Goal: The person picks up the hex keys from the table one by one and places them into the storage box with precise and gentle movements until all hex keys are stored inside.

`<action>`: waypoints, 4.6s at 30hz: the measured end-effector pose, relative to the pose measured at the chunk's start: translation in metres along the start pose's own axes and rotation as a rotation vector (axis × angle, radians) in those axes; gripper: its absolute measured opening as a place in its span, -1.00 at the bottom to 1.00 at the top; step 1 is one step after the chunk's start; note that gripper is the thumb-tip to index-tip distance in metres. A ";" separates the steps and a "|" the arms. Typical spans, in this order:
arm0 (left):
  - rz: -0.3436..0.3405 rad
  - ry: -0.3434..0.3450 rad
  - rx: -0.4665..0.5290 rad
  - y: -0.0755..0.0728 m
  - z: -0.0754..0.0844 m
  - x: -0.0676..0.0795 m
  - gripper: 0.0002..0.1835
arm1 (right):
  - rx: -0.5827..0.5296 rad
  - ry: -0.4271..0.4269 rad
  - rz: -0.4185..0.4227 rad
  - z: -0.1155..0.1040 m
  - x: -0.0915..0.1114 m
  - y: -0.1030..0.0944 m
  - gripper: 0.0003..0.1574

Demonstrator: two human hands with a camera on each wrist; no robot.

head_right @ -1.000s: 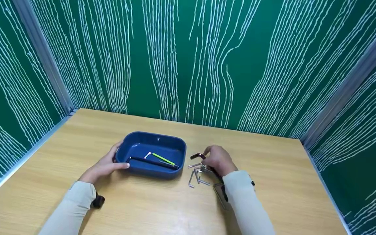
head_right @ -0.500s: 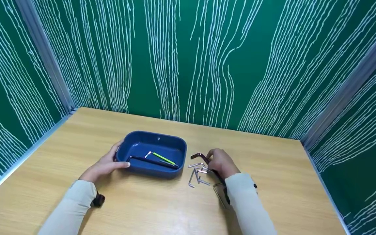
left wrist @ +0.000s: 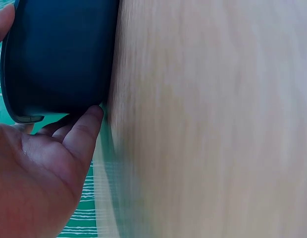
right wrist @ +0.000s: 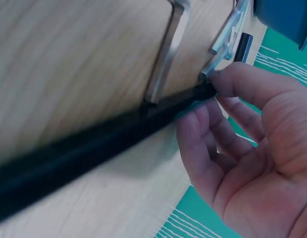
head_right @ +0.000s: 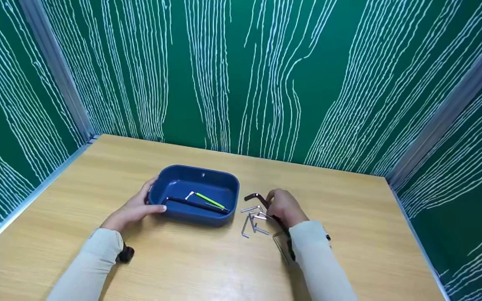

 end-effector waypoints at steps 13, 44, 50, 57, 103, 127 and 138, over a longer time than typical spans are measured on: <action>0.003 -0.019 -0.039 0.000 -0.004 -0.001 0.11 | 0.035 -0.105 0.068 -0.001 0.001 0.000 -0.56; 0.001 0.045 0.008 0.000 -0.002 -0.002 0.04 | 0.116 -0.119 0.247 -0.023 0.009 -0.013 -0.48; -0.015 0.029 0.014 0.001 -0.003 0.000 0.08 | 0.102 -0.115 0.230 -0.031 0.010 -0.018 -0.48; -0.018 0.019 0.011 0.000 -0.002 0.000 0.10 | 0.116 -0.146 0.231 -0.037 0.012 -0.027 -0.49; -0.012 0.027 -0.013 -0.002 -0.002 0.000 0.05 | 0.273 -0.515 0.454 -0.131 0.034 -0.034 -0.60; -0.013 0.020 -0.022 0.000 -0.005 0.000 0.07 | 0.250 -0.644 0.367 -0.204 0.040 0.002 -0.55; -0.007 -0.024 -0.054 -0.005 -0.004 -0.003 0.13 | 0.192 -0.686 0.289 -0.239 0.038 0.019 -0.54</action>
Point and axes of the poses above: each hand's wrist, its own x-axis away from the middle knuckle, its own y-axis out of the palm, z = x × y, the point moved 6 cm from there along -x, towards the middle knuckle, and after that the axes turned 4 degrees about -x, right-handed, at the moved point
